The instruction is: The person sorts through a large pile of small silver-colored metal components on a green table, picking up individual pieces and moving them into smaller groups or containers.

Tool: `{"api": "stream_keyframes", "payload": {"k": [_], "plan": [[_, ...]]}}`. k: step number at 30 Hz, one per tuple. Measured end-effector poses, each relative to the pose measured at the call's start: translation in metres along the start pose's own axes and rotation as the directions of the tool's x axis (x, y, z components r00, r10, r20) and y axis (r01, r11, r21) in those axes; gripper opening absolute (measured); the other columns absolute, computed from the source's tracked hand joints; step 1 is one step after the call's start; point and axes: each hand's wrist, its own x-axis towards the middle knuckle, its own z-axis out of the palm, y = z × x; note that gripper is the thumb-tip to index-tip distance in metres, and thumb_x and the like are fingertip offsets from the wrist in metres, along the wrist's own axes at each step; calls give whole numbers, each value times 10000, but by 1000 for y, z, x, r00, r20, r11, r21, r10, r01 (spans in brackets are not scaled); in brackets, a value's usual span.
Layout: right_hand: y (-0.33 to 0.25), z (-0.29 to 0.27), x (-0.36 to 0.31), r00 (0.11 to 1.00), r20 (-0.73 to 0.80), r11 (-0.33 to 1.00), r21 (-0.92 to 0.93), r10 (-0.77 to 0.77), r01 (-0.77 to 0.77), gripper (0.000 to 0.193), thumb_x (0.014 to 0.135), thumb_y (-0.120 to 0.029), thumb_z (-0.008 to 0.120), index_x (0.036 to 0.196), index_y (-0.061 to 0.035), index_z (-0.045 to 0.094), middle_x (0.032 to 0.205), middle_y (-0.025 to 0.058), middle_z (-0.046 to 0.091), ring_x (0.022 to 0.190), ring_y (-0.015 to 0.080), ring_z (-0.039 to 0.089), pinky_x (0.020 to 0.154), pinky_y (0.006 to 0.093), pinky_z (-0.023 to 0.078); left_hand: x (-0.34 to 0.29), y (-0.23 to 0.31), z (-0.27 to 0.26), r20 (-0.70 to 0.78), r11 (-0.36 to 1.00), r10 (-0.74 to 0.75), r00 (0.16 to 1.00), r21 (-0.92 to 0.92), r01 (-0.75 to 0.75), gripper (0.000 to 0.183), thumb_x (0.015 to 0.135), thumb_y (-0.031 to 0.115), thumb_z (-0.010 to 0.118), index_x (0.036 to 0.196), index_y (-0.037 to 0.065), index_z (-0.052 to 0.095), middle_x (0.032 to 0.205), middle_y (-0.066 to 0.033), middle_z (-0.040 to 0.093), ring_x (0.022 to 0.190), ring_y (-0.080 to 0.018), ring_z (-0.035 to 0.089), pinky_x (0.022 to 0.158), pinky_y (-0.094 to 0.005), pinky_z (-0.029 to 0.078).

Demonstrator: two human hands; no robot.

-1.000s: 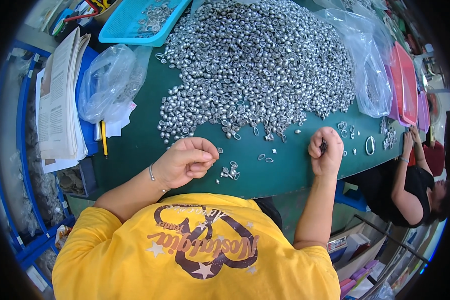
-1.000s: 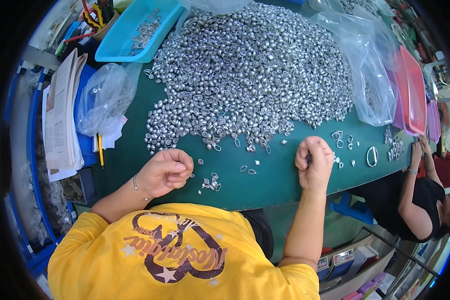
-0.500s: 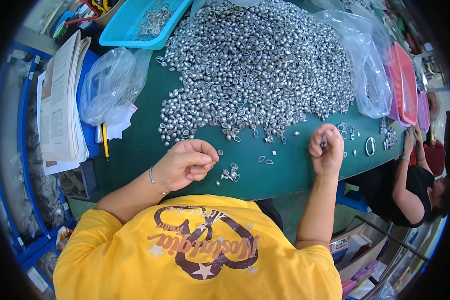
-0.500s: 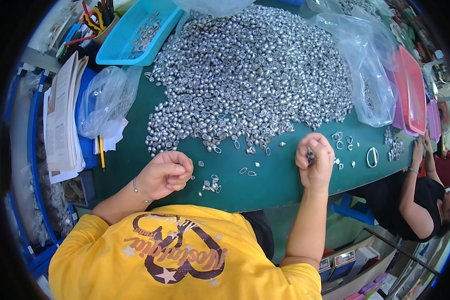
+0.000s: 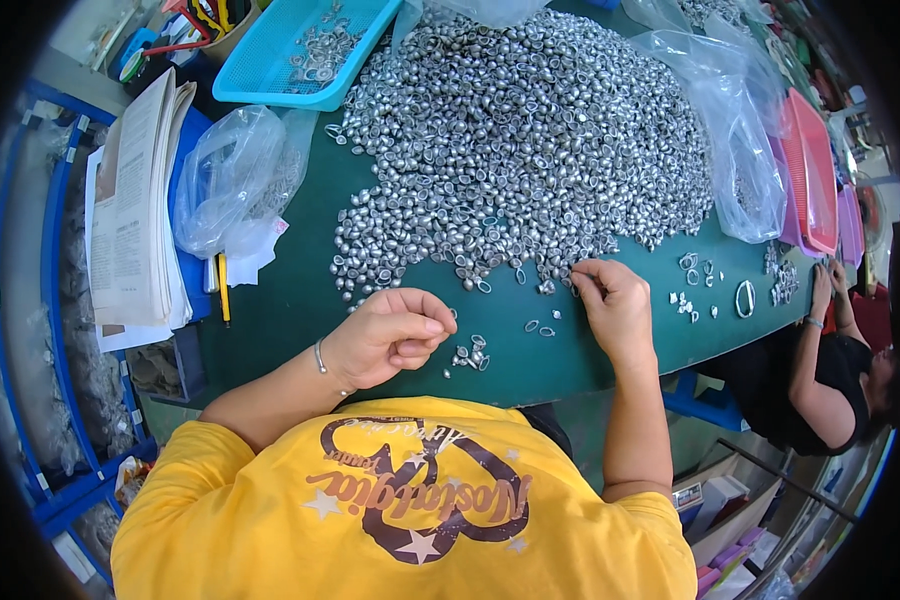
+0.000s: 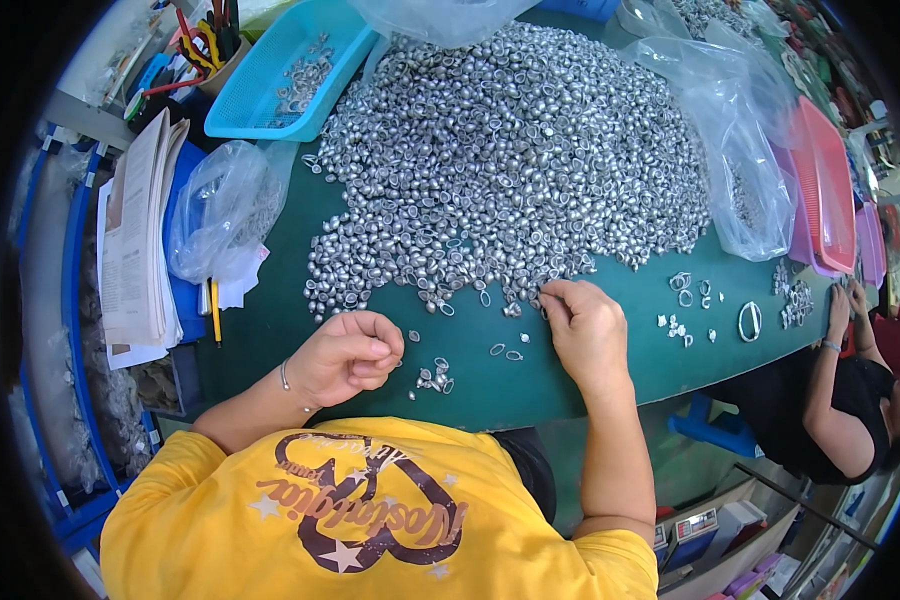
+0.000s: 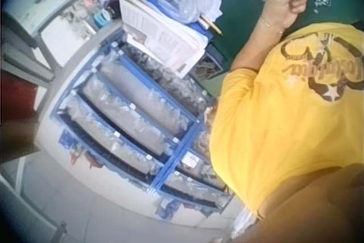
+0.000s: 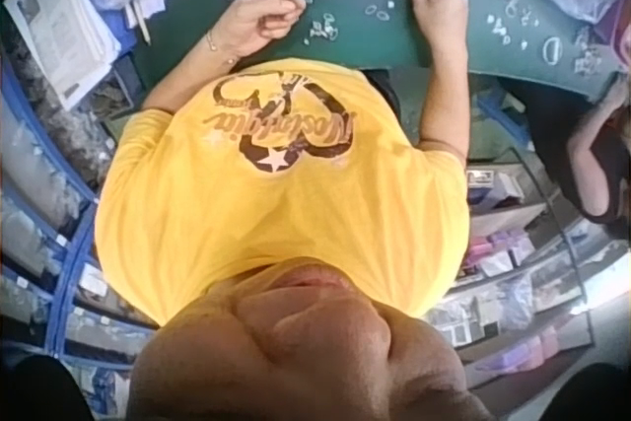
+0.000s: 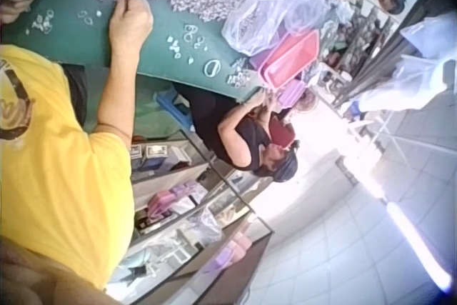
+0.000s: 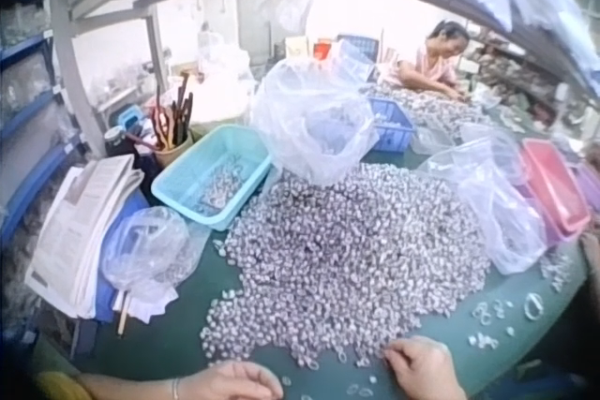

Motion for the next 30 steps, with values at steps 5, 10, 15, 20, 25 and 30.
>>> {"api": "stream_keyframes", "payload": {"k": [5, 10, 15, 20, 25, 30], "plan": [[7, -7, -5, 988, 5, 976, 152, 154, -153, 89, 718, -27, 631, 802, 3, 638, 681, 120, 611, 537, 169, 564, 525, 265, 454, 0, -1, 0, 20, 1000, 7, 1000, 2, -7, 104, 807, 9, 494, 864, -9, 579, 652, -31, 447, 498, -59, 339, 438, -176, 272], [4, -14, -3, 996, -19, 993, 85, 87, -85, 72, 725, -28, 626, 794, -10, 638, 671, 112, 594, 544, 185, 558, 519, 272, 447, 2, -3, 0, 19, 1000, -8, 1000, -8, 8, 109, 811, 6, 488, 868, -5, 581, 647, -27, 436, 502, -61, 331, 439, -175, 271], [2, -5, -3, 995, -8, 993, -78, -95, 94, 44, 717, -68, 634, 760, -64, 641, 674, 113, 573, 601, 290, 560, 539, 339, 455, 3, -3, 1, 24, 1000, -20, 1000, 2, 20, 114, 813, 6, 485, 870, -2, 584, 647, -26, 436, 501, -63, 326, 440, -174, 271], [2, -1, -3, 998, 9, 991, 118, 55, -56, 51, 753, -69, 612, 758, -22, 629, 611, 67, 552, 558, 171, 550, 511, 285, 437, 2, -4, -3, 43, 999, -16, 999, -35, 18, 110, 820, 4, 496, 887, -17, 581, 692, -32, 477, 513, -47, 362, 435, -154, 296], [18, -16, -6, 925, 294, 72, 945, 241, -319, 54, 777, -31, 562, 750, 14, 571, 562, 19, 492, 414, 34, 348, 364, 173, 219, 2, -4, -2, 37, 1000, -10, 999, 0, 10, 112, 817, 15, 487, 875, -1, 581, 645, -26, 431, 501, -63, 329, 437, -175, 269], [0, -2, -4, 943, 118, 875, 350, 311, -333, 128, 754, -92, 650, 742, 33, 624, 582, 11, 565, 491, 76, 484, 451, 208, 372, 4, -3, -3, 39, 1000, -2, 999, -2, 2, 104, 817, 20, 491, 869, -3, 578, 644, -26, 430, 501, -65, 333, 436, -177, 271]]}}
